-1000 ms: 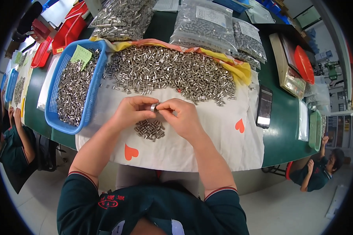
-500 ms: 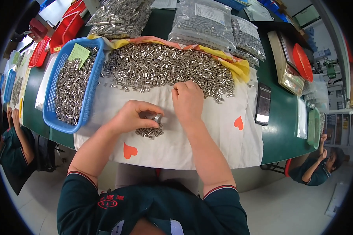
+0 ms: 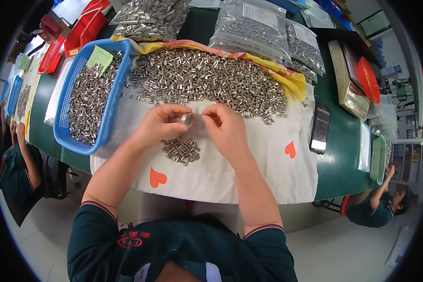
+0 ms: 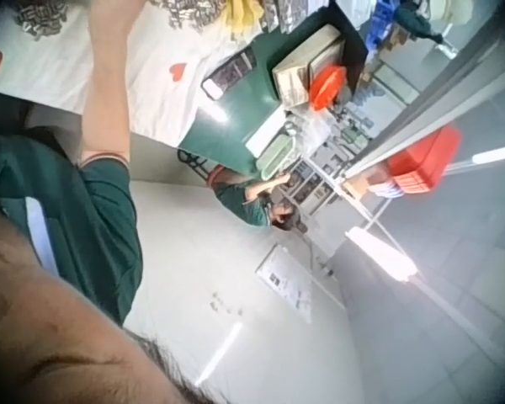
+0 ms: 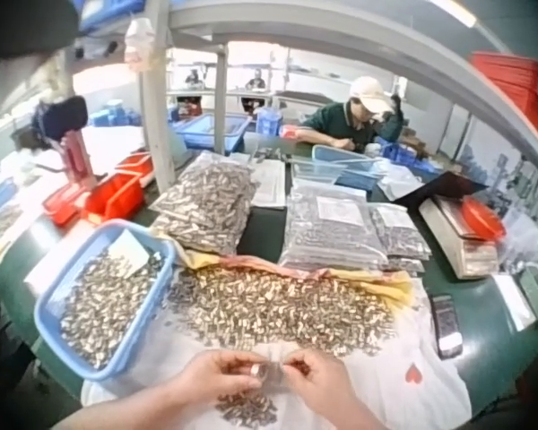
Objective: Sorting and inspecting small metal components on a workbench in a factory.
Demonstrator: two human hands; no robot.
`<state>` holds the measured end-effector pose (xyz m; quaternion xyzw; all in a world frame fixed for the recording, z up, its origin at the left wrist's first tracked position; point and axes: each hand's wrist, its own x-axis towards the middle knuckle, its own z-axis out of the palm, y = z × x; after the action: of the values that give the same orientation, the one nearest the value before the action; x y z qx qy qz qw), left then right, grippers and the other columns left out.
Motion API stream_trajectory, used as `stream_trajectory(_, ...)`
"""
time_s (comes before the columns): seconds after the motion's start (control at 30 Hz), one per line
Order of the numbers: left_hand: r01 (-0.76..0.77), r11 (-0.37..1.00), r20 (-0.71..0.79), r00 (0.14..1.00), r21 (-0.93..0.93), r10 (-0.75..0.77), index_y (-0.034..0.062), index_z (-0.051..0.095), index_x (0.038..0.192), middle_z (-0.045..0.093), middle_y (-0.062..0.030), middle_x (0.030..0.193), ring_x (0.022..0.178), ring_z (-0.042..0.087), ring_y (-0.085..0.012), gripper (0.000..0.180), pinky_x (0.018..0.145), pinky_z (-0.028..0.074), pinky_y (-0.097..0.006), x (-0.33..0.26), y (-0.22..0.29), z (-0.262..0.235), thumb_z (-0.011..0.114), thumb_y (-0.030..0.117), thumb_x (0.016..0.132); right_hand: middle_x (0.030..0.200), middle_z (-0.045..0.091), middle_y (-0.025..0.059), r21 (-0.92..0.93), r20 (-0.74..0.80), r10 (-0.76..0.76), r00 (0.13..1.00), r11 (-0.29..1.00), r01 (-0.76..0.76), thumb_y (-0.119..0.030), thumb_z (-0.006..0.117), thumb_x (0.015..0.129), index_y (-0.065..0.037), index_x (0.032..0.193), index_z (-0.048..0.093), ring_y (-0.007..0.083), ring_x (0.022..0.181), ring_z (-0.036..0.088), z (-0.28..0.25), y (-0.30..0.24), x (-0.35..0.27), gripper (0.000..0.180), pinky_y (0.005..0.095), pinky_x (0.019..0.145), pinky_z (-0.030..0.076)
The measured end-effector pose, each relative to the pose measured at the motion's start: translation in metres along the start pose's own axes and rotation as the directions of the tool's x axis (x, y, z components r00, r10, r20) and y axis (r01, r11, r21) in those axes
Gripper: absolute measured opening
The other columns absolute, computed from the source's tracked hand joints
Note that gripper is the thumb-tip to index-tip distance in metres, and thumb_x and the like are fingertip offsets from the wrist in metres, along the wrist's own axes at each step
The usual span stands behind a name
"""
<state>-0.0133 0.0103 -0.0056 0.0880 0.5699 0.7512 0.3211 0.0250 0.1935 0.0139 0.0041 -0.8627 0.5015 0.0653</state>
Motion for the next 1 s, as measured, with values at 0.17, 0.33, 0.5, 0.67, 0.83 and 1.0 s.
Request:
stream_trajectory(0.17, -0.017, 1.000, 0.036, 0.999, 0.004, 0.017, -0.0010, 0.055, 0.109, 0.061, -0.0024, 0.086, 0.076, 0.057, -0.0056, 0.036, 0.064, 0.047, -0.018, -0.002, 0.003, 0.001, 0.065, 0.000, 0.075, 0.078, 0.060, 0.0026, 0.200, 0.120, -0.044, 0.992, 0.980, 0.019, 0.001, 0.061, 0.073, -0.003, 0.082, 0.060, 0.0091, 0.067, 0.054, 0.001, -0.008, -0.004, 0.010, 0.0220, 0.061, 0.043)
stream_trajectory(0.33, -0.040, 0.999, 0.020, 0.999, 0.023, 0.040, -0.0009, 0.057, 0.107, 0.061, -0.0020, 0.084, 0.075, 0.057, -0.0054, 0.034, 0.064, 0.047, -0.018, 0.000, -0.004, 0.001, 0.067, 0.001, 0.074, 0.076, 0.060, 0.0048, 0.093, 0.106, -0.084, 0.991, 0.993, 0.074, 0.002, 0.061, 0.071, -0.002, 0.080, 0.060, 0.0127, 0.065, 0.056, 0.002, -0.013, -0.006, 0.010, 0.0240, 0.058, 0.044)
stream_trajectory(0.5, -0.040, 0.981, -0.075, 0.996, 0.187, 0.054, -0.0006, 0.060, 0.103, 0.060, 0.0003, 0.077, 0.068, 0.054, -0.0035, 0.033, 0.061, 0.046, -0.018, -0.002, -0.003, 0.006, 0.069, 0.003, 0.072, 0.072, 0.057, 0.0073, -0.165, 0.024, -0.334, 0.942, 0.928, 0.334, 0.001, 0.060, 0.069, -0.002, 0.077, 0.057, 0.0194, 0.064, 0.058, 0.011, -0.009, -0.009, 0.008, 0.0287, 0.056, 0.046)
stream_trajectory(0.67, 0.003, 0.976, -0.046, 0.999, 0.220, 0.008, -0.0001, 0.060, 0.104, 0.060, 0.0010, 0.077, 0.067, 0.053, -0.0034, 0.033, 0.060, 0.045, -0.018, -0.002, 0.002, 0.004, 0.069, 0.003, 0.072, 0.077, 0.060, 0.0072, -0.043, 0.086, -0.211, 0.974, 0.976, 0.215, 0.002, 0.061, 0.070, -0.001, 0.079, 0.060, 0.0169, 0.065, 0.058, 0.007, -0.007, -0.010, 0.010, 0.0262, 0.056, 0.046)
stream_trajectory(0.83, -0.031, 0.991, -0.012, 0.999, 0.128, 0.033, -0.0010, 0.059, 0.105, 0.061, 0.0001, 0.078, 0.069, 0.055, -0.0043, 0.034, 0.061, 0.046, -0.018, -0.002, 0.001, 0.002, 0.068, 0.002, 0.072, 0.076, 0.061, 0.0050, 0.158, 0.153, -0.013, 0.988, 0.987, -0.012, 0.001, 0.061, 0.072, -0.002, 0.082, 0.062, 0.0111, 0.064, 0.056, -0.002, -0.013, -0.008, 0.011, 0.0222, 0.058, 0.044)
stream_trajectory(1.0, -0.041, 0.994, -0.002, 0.999, 0.104, 0.042, -0.0019, 0.059, 0.105, 0.060, 0.0000, 0.078, 0.068, 0.054, -0.0043, 0.034, 0.061, 0.046, -0.018, -0.002, 0.000, 0.005, 0.068, 0.002, 0.073, 0.073, 0.061, 0.0035, 0.209, 0.175, 0.075, 0.982, 0.972, -0.111, -0.002, 0.062, 0.073, -0.001, 0.080, 0.062, 0.0100, 0.062, 0.055, 0.000, -0.010, -0.008, 0.007, 0.0222, 0.057, 0.044)
